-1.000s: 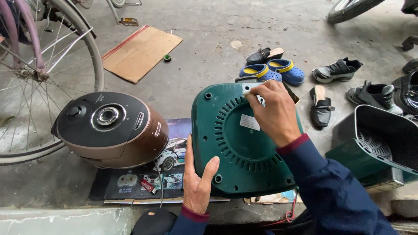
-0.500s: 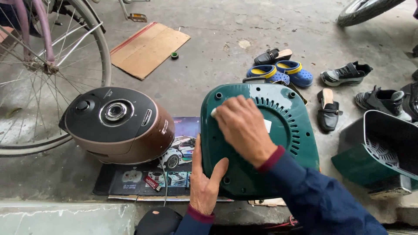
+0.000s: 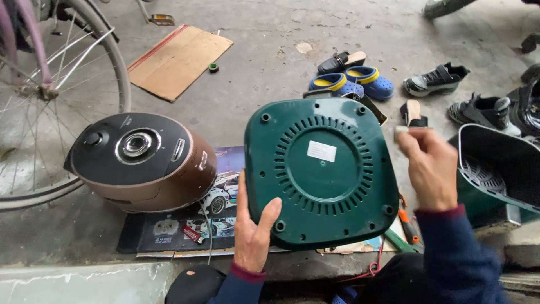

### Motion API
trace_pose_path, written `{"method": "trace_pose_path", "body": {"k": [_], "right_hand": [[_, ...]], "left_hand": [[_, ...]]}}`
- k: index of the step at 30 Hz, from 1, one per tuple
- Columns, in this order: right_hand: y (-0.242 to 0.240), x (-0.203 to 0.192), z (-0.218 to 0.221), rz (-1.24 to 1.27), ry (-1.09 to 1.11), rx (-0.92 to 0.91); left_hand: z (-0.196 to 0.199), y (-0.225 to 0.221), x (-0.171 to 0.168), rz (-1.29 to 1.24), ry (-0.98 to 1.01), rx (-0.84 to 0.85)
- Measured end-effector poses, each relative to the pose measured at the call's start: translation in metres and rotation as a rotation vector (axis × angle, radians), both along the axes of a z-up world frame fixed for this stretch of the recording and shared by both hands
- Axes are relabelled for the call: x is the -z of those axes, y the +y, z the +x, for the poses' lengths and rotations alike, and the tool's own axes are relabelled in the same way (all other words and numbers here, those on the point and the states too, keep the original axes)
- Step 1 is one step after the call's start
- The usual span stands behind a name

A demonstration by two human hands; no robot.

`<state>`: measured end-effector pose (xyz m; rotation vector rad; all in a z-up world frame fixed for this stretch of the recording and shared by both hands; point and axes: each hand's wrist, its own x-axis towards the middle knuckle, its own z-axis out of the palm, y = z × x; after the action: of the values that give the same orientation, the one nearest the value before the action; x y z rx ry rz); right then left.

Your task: Using a screwdriver to remove the screws from the base of an air fryer for disassembly.

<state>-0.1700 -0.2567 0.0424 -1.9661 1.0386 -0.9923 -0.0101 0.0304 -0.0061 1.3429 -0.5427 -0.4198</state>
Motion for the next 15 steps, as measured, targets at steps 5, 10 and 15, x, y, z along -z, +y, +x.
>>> {"method": "trace_pose_path", "body": {"k": [5,10,15], "right_hand": [[0.045,0.034,-0.014,0.29,-0.314,-0.006],[0.055,0.032,-0.005,0.268,-0.379,-0.064],[0.057,0.033,-0.004,0.205,-0.33,-0.078]], "left_hand": [[-0.005,0.004,0.0,0.037,0.021,0.016],[-0.006,0.007,-0.005,0.067,0.012,0.009],[-0.006,0.006,-0.002,0.141,0.007,-0.011]]}}
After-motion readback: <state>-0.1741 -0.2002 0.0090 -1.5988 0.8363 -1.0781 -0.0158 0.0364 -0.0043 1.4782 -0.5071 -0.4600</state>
